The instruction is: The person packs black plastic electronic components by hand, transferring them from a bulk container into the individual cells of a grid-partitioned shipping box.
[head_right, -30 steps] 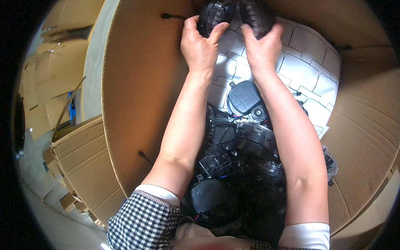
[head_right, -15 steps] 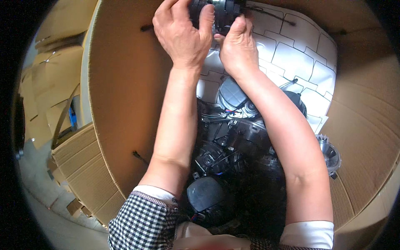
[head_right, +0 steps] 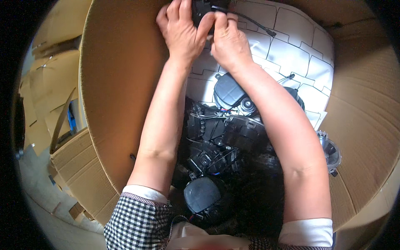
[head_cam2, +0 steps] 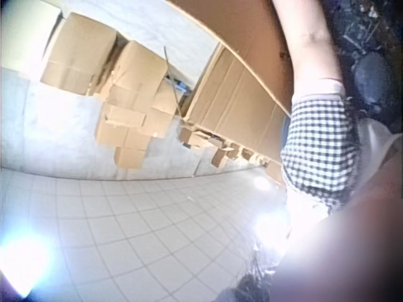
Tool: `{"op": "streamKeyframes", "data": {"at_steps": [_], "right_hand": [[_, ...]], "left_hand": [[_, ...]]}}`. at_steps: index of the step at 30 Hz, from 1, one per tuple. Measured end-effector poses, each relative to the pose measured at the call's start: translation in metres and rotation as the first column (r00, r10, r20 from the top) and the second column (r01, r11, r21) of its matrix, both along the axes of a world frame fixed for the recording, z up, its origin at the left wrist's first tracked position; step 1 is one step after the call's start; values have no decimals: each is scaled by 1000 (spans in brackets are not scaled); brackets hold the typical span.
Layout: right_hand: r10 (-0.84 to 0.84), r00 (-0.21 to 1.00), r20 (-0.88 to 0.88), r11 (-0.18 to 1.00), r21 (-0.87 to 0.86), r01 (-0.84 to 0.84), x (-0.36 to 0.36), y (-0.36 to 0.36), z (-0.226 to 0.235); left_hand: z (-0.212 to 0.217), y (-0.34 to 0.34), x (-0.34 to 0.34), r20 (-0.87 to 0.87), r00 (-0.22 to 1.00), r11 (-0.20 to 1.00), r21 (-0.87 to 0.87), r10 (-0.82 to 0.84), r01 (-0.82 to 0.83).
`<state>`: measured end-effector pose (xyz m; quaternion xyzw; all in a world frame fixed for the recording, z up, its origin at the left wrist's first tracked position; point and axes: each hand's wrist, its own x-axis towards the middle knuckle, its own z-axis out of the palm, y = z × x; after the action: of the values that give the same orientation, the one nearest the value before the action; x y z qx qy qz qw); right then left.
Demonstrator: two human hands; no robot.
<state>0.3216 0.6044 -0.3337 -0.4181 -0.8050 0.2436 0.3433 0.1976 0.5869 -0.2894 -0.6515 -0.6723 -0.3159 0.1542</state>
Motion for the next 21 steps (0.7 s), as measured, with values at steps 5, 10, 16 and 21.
{"op": "streamKeyframes", "data": {"at_steps": [5,10,16,21], "right_hand": [[93,996,-2,996,-15,-93,1,9,-10],[290,951,-109,941,-149,-304,36,32,-4],[598,641,480,761,-590,-269,43,-6,79],[740,368,562,665,-692,-281,43,-31,107]], "left_hand": [[16,25,-10,-67,990,989,74,-124,129],[12,25,-10,-38,991,990,57,-127,129],[11,24,-22,-49,990,988,72,-131,134],[12,24,-17,-14,991,988,65,-137,137]]}}
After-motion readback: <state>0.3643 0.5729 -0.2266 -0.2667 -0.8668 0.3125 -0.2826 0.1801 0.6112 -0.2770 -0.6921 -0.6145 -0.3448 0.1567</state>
